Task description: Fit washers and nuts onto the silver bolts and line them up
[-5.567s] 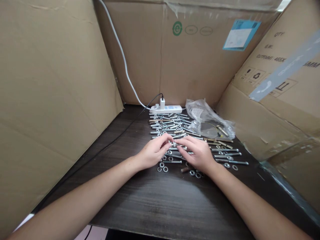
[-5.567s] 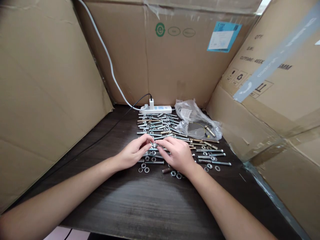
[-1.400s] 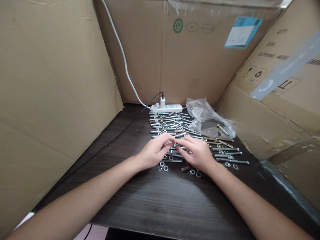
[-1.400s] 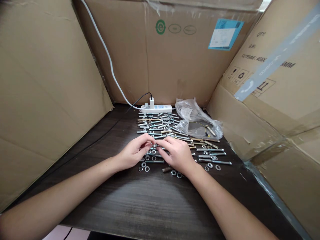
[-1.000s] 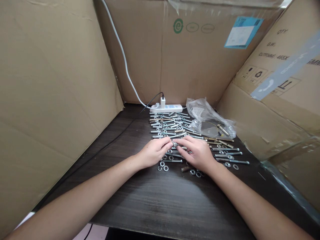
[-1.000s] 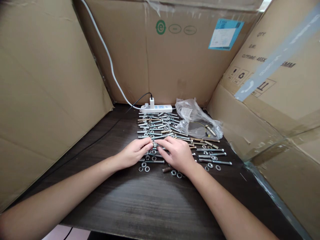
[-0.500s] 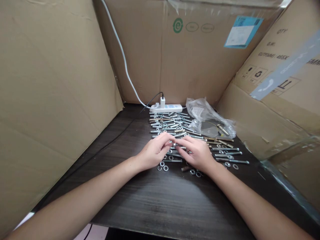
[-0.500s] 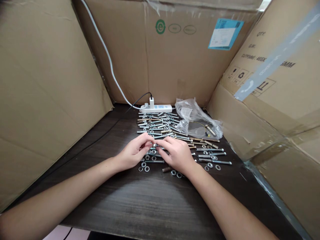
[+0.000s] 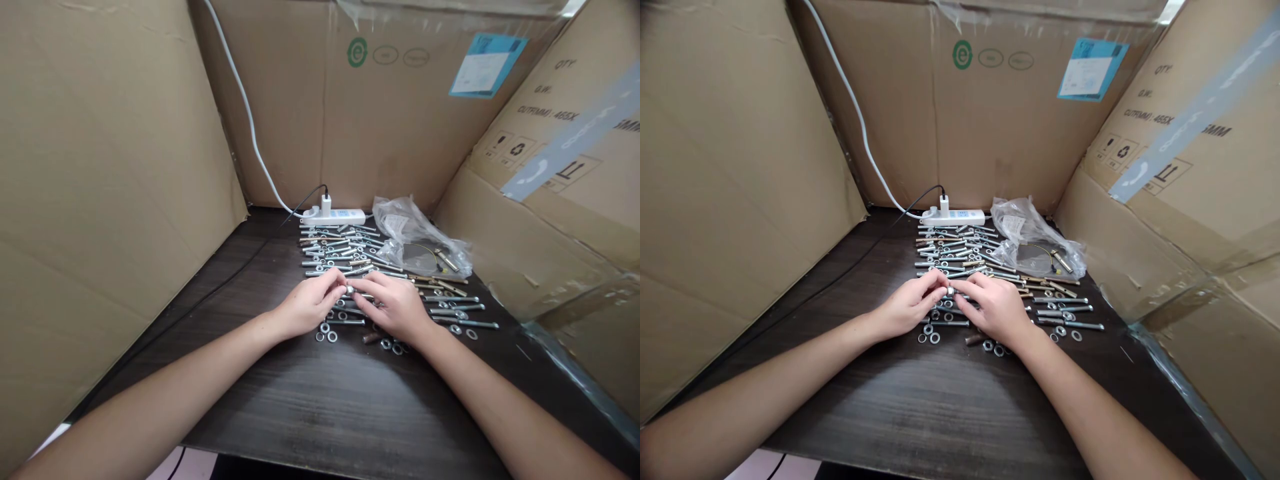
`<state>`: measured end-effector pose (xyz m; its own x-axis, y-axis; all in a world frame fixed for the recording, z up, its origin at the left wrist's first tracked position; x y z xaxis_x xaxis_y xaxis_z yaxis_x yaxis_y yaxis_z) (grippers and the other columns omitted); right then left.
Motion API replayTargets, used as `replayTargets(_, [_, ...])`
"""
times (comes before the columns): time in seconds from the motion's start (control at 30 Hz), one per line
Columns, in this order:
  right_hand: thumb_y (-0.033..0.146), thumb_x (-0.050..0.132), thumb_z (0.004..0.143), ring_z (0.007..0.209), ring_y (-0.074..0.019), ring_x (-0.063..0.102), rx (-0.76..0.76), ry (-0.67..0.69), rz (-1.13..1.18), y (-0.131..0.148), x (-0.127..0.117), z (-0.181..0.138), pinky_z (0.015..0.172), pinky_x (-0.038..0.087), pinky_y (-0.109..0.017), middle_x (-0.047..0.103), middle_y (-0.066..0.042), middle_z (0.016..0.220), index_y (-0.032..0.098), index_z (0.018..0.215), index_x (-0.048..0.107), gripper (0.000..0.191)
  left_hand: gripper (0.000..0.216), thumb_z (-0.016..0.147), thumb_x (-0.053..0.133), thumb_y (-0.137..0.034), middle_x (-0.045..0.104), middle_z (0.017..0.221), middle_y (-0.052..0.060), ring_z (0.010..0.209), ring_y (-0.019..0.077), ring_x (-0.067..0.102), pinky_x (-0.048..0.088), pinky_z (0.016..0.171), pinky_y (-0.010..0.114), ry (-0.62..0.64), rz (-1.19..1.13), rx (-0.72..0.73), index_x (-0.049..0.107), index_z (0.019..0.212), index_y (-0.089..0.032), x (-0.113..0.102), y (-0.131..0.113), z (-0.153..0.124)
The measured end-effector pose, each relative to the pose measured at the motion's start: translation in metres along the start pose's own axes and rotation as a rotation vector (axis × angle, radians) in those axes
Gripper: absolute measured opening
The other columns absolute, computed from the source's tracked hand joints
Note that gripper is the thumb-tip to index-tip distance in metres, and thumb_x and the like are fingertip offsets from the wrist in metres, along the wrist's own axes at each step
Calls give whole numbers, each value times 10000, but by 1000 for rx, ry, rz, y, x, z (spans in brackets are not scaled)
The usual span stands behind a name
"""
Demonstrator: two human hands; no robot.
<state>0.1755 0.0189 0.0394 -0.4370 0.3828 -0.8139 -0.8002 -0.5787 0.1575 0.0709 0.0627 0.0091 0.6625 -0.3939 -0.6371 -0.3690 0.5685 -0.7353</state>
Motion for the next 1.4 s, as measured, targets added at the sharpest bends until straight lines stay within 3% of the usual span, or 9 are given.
replayTargets(0.33, [306,488,925,680,-114,606,-1,11,-2,0,1,0,633,435,-227,678,-20,872,241,1126,668,277,246,959,358,-335,526,721,-31,655,111,478,359,623,232,42,41,2,491,819,-182,3,-1,0])
replayTargets(0.53, [314,483,927,686,-125,607,-6,7,3,0,2,-1,638,440,-239,671,-31,869,216,1079,675,263,140,931,402,-280,553,807,-14,705,121,495,403,672,239,-59,-4,26,499,990,-197,-5,-5,-2])
replayTargets(0.63, [306,482,924,715,-137,612,-15,16,-3,1,3,-1,654,449,-246,668,-38,870,205,1057,678,257,142,925,391,-235,565,858,3,765,128,517,420,732,251,-63,-39,85,513,986,-197,-5,-10,-3])
replayTargets(0.83, [317,481,923,698,-134,607,-8,7,4,0,2,-1,648,448,-247,672,-38,863,208,1059,678,263,140,928,395,-245,563,839,-2,756,129,520,422,728,252,-54,-34,68,510,994,-198,-4,-7,-2])
replayTargets(1.23, [307,487,927,624,-101,590,11,3,34,-1,0,-1,617,447,-223,674,-22,858,227,1112,671,273,288,968,328,-343,529,745,-13,673,118,477,373,645,238,50,11,37,485,794,-176,4,-3,0])
replayTargets(1.4, [307,483,930,605,-104,572,5,-1,27,1,0,0,620,435,-232,667,-26,844,213,1091,671,265,161,951,383,-305,532,774,-21,687,117,484,396,664,238,-36,7,27,500,942,-194,-2,-5,-2])
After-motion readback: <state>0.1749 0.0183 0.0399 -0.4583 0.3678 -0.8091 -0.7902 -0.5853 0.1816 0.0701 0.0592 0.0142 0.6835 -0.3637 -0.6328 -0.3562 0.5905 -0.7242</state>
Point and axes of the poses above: each hand's wrist, its own z-axis towards the middle knuckle, its own x-axis out of the palm, y = z × x, the point moved 9 cm from there along z, towards the middle knuckle
